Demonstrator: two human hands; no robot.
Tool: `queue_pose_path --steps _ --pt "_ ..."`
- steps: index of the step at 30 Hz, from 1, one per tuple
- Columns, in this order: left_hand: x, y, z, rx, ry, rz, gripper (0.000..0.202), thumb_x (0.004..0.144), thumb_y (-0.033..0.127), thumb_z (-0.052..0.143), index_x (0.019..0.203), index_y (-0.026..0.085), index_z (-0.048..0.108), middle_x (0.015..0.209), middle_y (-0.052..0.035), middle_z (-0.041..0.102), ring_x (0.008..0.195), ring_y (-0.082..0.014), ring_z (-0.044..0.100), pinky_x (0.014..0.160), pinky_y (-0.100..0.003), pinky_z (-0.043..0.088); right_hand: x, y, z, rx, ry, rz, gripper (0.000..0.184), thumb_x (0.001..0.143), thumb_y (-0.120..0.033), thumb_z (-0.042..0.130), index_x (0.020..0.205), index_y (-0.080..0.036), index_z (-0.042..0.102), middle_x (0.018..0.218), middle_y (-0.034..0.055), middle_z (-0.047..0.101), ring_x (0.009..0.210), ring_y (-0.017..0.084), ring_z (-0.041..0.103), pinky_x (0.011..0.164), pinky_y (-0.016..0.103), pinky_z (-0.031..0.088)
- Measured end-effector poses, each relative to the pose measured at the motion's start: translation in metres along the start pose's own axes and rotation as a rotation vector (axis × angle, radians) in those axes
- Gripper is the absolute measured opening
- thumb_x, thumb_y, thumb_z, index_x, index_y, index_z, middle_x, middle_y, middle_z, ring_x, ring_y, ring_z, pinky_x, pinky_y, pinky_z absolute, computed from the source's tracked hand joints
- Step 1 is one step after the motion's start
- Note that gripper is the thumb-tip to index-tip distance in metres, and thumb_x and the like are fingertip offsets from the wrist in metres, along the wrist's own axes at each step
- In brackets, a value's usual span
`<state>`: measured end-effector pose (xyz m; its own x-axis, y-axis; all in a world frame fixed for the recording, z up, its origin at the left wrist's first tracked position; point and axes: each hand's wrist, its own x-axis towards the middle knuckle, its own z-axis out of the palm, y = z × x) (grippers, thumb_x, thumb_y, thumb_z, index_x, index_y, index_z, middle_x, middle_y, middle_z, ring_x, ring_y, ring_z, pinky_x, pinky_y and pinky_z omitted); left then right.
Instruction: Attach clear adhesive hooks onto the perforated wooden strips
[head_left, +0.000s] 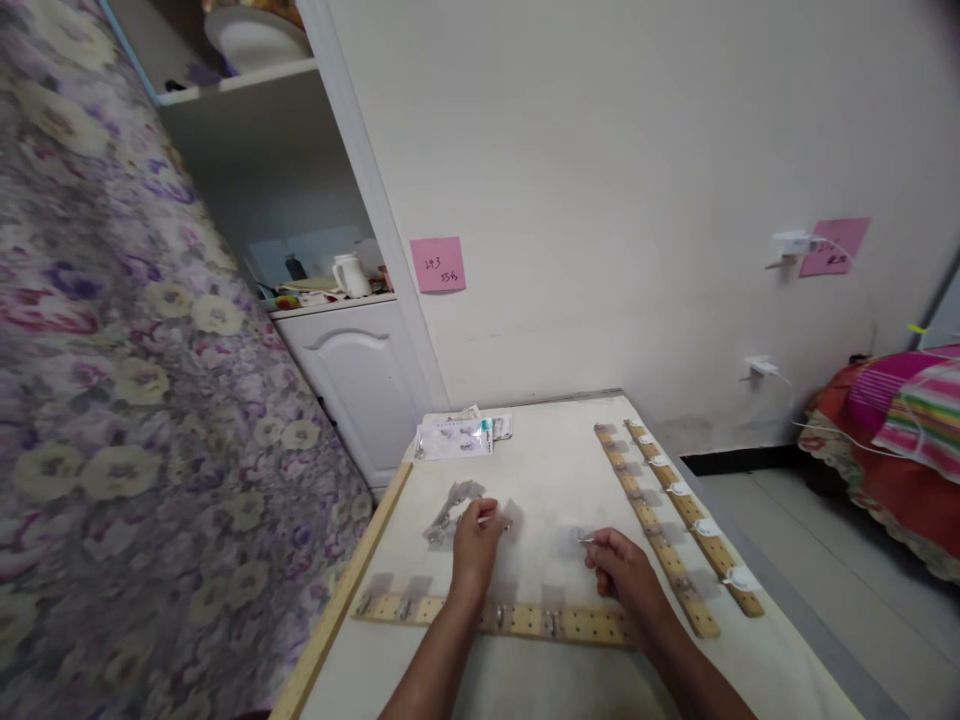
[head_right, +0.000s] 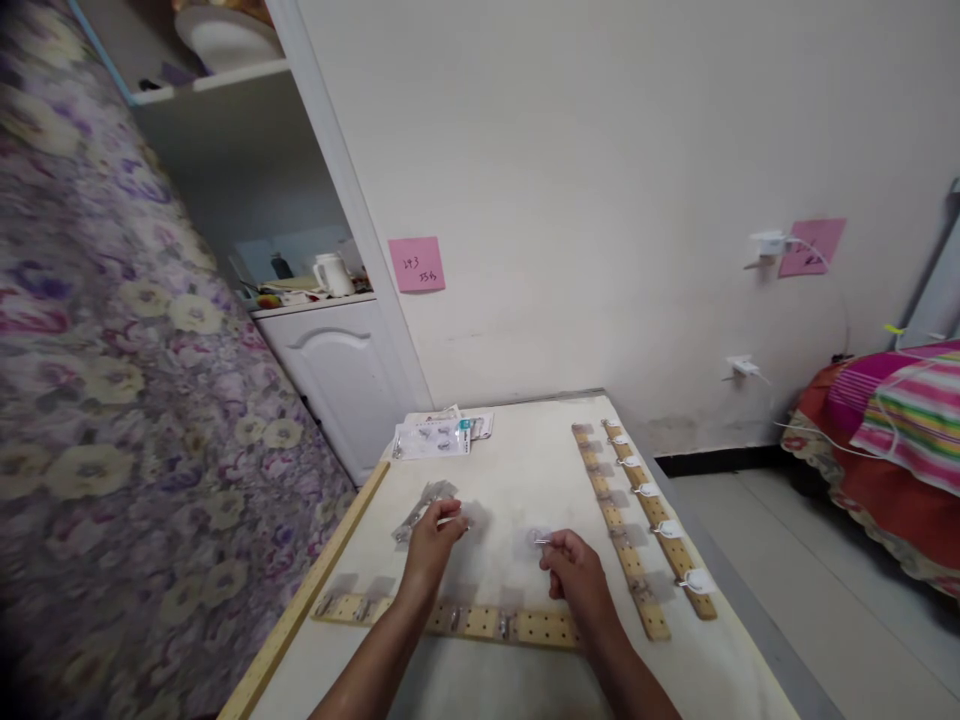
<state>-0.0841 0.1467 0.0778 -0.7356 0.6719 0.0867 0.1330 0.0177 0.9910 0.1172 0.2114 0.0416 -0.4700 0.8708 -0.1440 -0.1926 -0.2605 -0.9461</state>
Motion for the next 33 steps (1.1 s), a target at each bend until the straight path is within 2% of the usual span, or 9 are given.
queue_pose_path --steps 2,4,8,10,14,19,23,26,33 --pt "0.001 -0.001 -0.001 0.045 -0.01 0.016 0.019 0.056 0.019 0.062 0.075 0.018 0.06 0.081 -0.0007 0.06 0.081 -0.0173 0.055 0.08 -0.032 0.042 0.002 0.0 -0.001 -0.025 -0.006 -0.019 0.019 0.064 -0.033 0.062 0.071 -0.017 0.055 0.055 -0.0062 0.057 0.037 0.003 0.041 0.039 0.018 0.027" --pt "-0.009 -0.002 0.003 0.063 -0.066 0.011 0.017 0.059 0.02 0.061 0.076 0.018 0.06 0.081 -0.0011 0.061 0.083 -0.018 0.056 0.081 -0.032 0.042 0.002 -0.001 0.0 -0.034 -0.015 -0.021 0.019 0.062 -0.033 0.063 0.07 -0.017 0.055 0.054 -0.0058 0.057 0.036 0.004 0.042 0.039 0.018 0.029" --pt "-0.044 -0.004 0.024 0.032 -0.291 -0.101 0.018 0.067 0.029 0.058 0.08 0.017 0.059 0.066 -0.0005 0.063 0.061 -0.0172 0.061 0.058 -0.029 0.046 -0.002 -0.002 0.004 0.059 -0.062 0.036 0.021 0.062 -0.033 0.066 0.071 -0.018 0.054 0.057 -0.0045 0.06 0.04 0.005 0.046 0.043 0.019 0.036" --pt "-0.059 -0.004 0.034 0.005 -0.345 -0.147 0.018 0.068 0.03 0.058 0.079 0.017 0.057 0.066 -0.0006 0.064 0.058 -0.016 0.062 0.053 -0.027 0.045 -0.005 -0.003 0.008 0.137 -0.099 0.069 0.023 0.062 -0.033 0.067 0.073 -0.019 0.053 0.06 -0.0039 0.061 0.043 0.005 0.048 0.046 0.02 0.041" --pt "-0.068 0.001 0.041 -0.032 -0.362 -0.173 0.016 0.071 0.032 0.055 0.071 0.017 0.053 0.062 0.001 0.062 0.054 -0.0114 0.06 0.051 -0.022 0.043 -0.01 -0.001 0.012 0.146 -0.163 0.086 0.024 0.063 -0.032 0.067 0.074 -0.019 0.05 0.061 -0.0033 0.062 0.045 0.006 0.049 0.047 0.02 0.042" --pt "-0.066 0.009 0.035 -0.04 -0.33 -0.186 0.011 0.07 0.028 0.054 0.069 0.017 0.052 0.062 0.0025 0.061 0.052 -0.0092 0.058 0.049 -0.02 0.04 -0.009 -0.006 0.004 -0.061 -0.258 0.093 0.025 0.061 -0.034 0.067 0.075 -0.018 0.053 0.066 -0.0034 0.062 0.044 0.006 0.047 0.045 0.02 0.041" --pt "-0.07 0.012 0.035 -0.034 -0.312 -0.209 0.01 0.069 0.027 0.051 0.066 0.017 0.051 0.065 0.0015 0.063 0.053 -0.0088 0.058 0.049 -0.019 0.04 -0.005 -0.018 -0.009 -0.141 -0.203 0.081 0.028 0.063 -0.036 0.065 0.082 -0.018 0.057 0.075 -0.0018 0.062 0.053 0.007 0.052 0.049 0.021 0.042" --pt "-0.072 0.013 0.037 -0.018 -0.345 -0.23 0.01 0.068 0.026 0.053 0.064 0.017 0.051 0.061 0.0008 0.064 0.051 -0.0096 0.059 0.048 -0.02 0.04 -0.005 -0.024 -0.016 -0.166 -0.168 0.022 0.029 0.069 -0.042 0.062 0.085 -0.018 0.059 0.076 -0.0006 0.061 0.056 0.007 0.05 0.049 0.019 0.04" --pt "-0.076 0.02 0.039 0.015 -0.472 -0.249 0.007 0.066 0.025 0.052 0.064 0.019 0.049 0.053 0.0019 0.064 0.049 -0.0142 0.063 0.046 -0.021 0.042 -0.008 -0.028 -0.018 -0.226 -0.259 -0.034 0.032 0.071 -0.047 0.063 0.08 -0.017 0.059 0.066 -0.0034 0.056 0.046 0.005 0.043 0.042 0.019 0.031"
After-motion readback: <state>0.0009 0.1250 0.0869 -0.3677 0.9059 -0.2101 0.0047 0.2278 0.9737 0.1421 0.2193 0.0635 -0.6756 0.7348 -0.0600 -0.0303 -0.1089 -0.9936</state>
